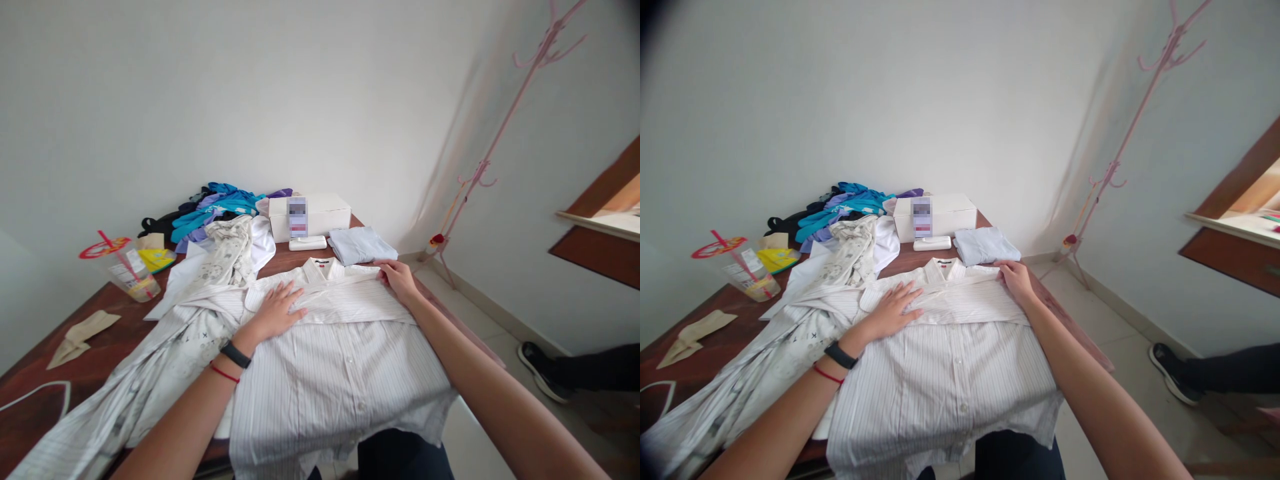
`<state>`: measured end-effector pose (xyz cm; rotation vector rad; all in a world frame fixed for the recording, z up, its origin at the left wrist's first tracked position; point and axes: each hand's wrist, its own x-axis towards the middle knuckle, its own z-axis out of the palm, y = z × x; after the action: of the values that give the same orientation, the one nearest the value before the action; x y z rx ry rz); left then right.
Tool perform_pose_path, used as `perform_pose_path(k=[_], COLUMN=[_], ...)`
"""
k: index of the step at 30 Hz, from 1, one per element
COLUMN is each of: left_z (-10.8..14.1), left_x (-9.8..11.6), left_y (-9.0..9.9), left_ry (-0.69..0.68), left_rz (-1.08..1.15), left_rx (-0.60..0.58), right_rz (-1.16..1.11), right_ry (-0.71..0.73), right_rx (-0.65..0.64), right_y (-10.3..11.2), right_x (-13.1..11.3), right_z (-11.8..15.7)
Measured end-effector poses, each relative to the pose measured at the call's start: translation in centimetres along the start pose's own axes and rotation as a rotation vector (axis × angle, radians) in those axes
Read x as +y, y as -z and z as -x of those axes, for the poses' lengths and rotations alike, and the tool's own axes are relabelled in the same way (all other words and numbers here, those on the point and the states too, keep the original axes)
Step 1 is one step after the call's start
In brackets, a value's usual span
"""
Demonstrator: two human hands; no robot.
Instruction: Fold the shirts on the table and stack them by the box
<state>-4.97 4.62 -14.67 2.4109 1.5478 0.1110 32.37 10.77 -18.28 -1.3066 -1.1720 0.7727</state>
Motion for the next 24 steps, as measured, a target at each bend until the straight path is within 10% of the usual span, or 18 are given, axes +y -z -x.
perform_pose_path(k=[24], left_z=[0.55], left_x=[-0.04], left_y=[0.51], left_ry=[0.117], left_rz=[-0.082], left_rx=[0.021], right_rz=[0.071], right_ry=[-0.010], right_rx=[-0.014], right_y=[0.21], right_x=[0.68], right_z=[-0.39])
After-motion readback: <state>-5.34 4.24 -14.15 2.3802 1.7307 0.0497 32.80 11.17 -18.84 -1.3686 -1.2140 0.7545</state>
